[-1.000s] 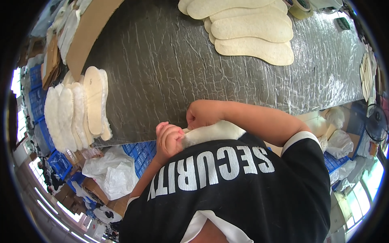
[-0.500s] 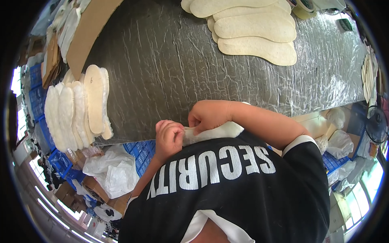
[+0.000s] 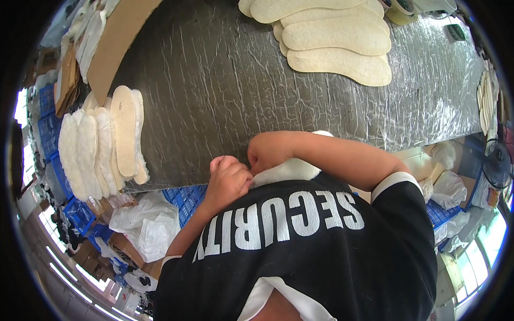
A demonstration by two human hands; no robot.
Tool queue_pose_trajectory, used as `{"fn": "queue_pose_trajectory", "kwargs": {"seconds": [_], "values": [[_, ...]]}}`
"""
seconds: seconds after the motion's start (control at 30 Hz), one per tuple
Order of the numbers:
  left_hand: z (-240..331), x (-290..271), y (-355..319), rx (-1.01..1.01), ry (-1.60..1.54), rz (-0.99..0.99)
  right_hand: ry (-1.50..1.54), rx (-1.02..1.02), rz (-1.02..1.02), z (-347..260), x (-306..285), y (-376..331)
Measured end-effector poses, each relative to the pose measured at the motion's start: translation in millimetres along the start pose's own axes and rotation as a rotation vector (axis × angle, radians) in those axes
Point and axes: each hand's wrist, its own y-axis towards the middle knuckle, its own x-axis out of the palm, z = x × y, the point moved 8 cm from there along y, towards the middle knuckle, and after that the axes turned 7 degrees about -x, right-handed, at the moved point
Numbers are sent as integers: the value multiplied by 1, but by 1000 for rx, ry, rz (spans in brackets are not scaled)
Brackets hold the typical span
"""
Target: The recorder assembles shoe insoles by aligning and pressing a soft white fabric layer onto a shaped insole base.
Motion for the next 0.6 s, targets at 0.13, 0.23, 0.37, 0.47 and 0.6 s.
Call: {"fn": "queue_pose_trajectory", "kwargs": {"seconds": [0.13, 0.23, 0.37, 0.47, 0.6], "values": [[9, -4, 1, 117, 97, 104, -1, 2, -51, 0, -3, 5], [10, 0, 2, 170, 58, 91, -75, -5, -33, 3, -7, 12], [4, 3, 2, 180, -19, 78, -221, 1, 68, 7, -12, 21], [4, 3, 1, 197, -111, 62, -209, 31, 119, 23, -7, 26], [-12, 7, -3, 11, -265, 82, -108, -23, 157, 26, -4, 13]]}}
